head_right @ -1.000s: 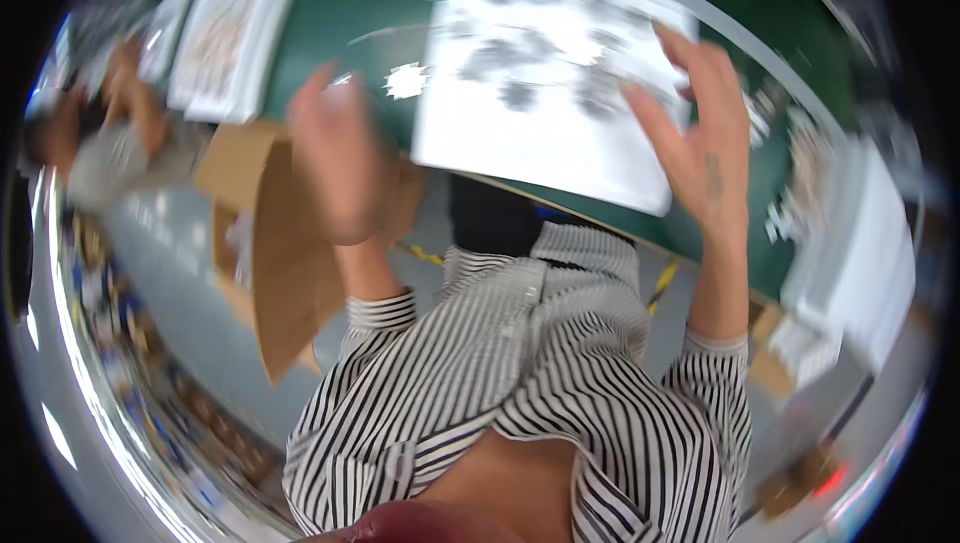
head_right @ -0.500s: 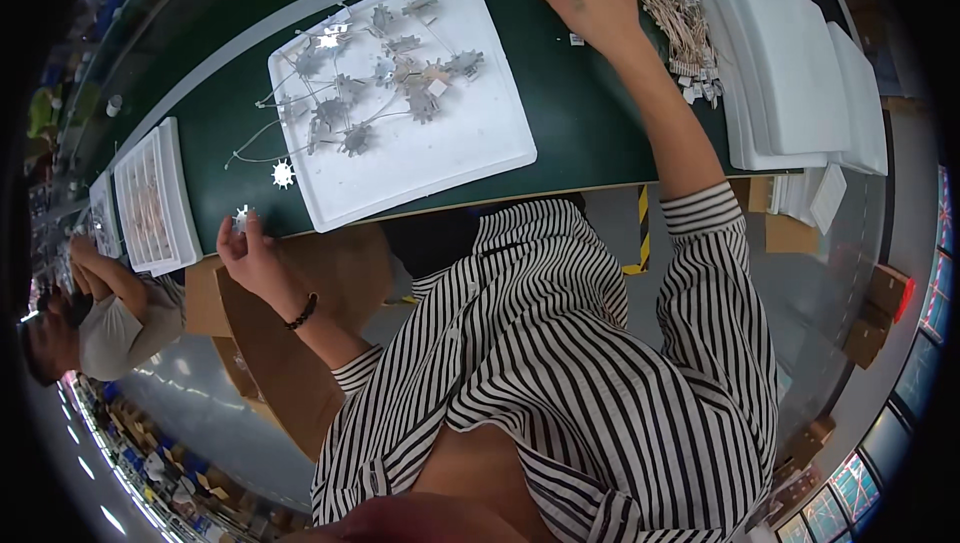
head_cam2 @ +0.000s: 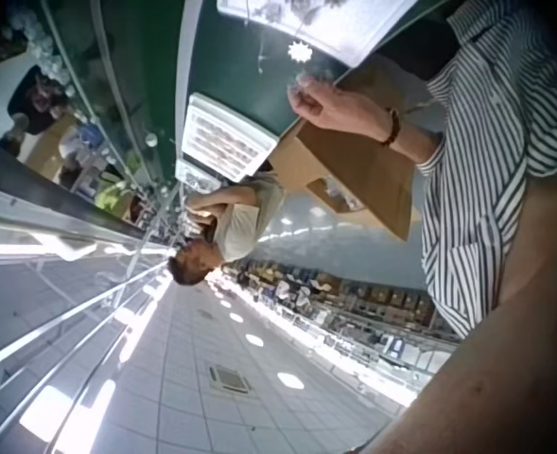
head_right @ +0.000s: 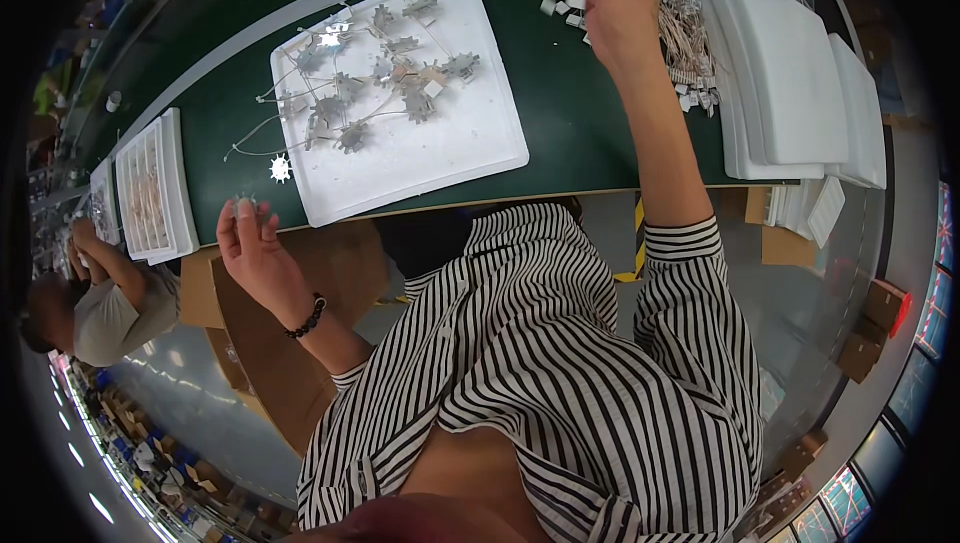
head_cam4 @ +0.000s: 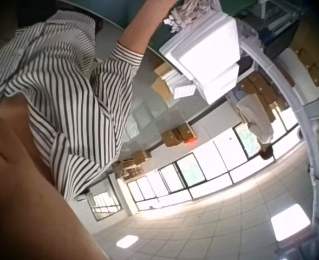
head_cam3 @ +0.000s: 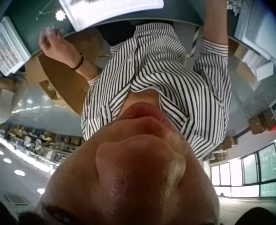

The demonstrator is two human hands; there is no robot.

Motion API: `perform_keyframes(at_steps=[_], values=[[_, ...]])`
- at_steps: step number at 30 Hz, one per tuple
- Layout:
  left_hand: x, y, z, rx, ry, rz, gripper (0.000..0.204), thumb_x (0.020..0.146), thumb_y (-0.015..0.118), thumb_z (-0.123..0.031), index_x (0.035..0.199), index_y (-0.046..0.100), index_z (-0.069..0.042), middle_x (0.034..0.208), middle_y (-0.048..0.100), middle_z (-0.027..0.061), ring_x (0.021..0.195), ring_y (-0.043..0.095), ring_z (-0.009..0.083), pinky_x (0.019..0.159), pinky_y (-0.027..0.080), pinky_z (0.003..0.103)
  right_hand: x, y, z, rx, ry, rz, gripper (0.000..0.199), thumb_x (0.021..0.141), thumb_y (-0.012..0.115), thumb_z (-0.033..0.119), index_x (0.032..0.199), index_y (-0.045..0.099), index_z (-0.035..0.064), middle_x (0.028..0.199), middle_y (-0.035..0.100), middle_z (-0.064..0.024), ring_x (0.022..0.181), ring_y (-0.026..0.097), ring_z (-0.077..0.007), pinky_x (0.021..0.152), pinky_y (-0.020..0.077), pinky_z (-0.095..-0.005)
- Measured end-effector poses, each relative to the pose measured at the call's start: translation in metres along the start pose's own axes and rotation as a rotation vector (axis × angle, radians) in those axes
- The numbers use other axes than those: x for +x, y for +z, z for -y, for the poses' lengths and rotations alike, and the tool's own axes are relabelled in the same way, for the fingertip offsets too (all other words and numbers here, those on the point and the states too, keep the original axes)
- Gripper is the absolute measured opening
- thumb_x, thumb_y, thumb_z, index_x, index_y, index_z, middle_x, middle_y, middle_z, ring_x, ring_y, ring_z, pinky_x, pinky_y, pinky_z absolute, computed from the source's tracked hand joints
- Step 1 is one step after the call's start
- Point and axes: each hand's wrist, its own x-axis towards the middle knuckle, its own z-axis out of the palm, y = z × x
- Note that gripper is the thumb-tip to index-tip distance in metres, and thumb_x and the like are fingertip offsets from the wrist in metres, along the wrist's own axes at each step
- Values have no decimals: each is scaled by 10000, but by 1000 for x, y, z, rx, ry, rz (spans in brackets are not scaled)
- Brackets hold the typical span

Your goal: Inspecting small metallic star-shaped components and packing them into a clear plastic bag.

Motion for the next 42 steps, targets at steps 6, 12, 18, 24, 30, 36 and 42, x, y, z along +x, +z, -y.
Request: perform_keyframes(at_steps=[6,12,18,24,30,36,42], values=[[-35,67,-14,-59,-132,252,326,927,694,2,1247,627,6,1043,646,93,874,685,190,750,571,267,-47,-7,4,-156,212,497,156,1020,577,95,1105,653,-11,721,505,24,595,395,-44,515,306,-185],[-50,86,-17,-121,-111,346,292,895,727,17,1184,684,7,978,745,99,836,683,129,775,544,207,-139,37,7,-416,101,741,108,975,654,55,1036,696,-23,734,533,44,614,379,-28,542,298,-156],[-55,81,-21,-105,-71,323,300,881,726,35,1175,674,2,962,693,75,825,676,118,767,536,197,-152,42,-1,-422,179,812,123,977,675,72,1048,699,-25,740,552,40,620,413,-30,553,330,-154],[-56,75,-20,-109,-41,303,299,882,721,42,1173,662,4,978,678,72,848,664,114,776,538,202,-156,44,-3,-404,206,732,90,982,669,75,994,685,-13,671,537,50,565,400,-22,507,299,-159],[-55,72,-16,-113,-22,297,289,882,719,47,1161,657,11,993,678,77,886,658,123,801,548,214,-153,45,-7,-450,254,716,108,988,667,88,1011,678,-16,663,552,31,557,414,-28,501,306,-161],[-48,70,-8,-35,118,266,280,880,724,44,1149,653,14,1003,681,84,895,657,129,808,560,227,-153,58,-15,-331,401,685,129,996,656,102,1045,674,-16,660,558,17,554,426,-36,501,315,-164],[-36,52,-14,18,155,190,270,858,721,58,1118,669,7,1011,696,79,872,653,135,781,571,245,-166,89,-28,-307,390,626,171,1025,605,132,1120,664,2,649,540,1,526,381,-46,457,285,-177]])
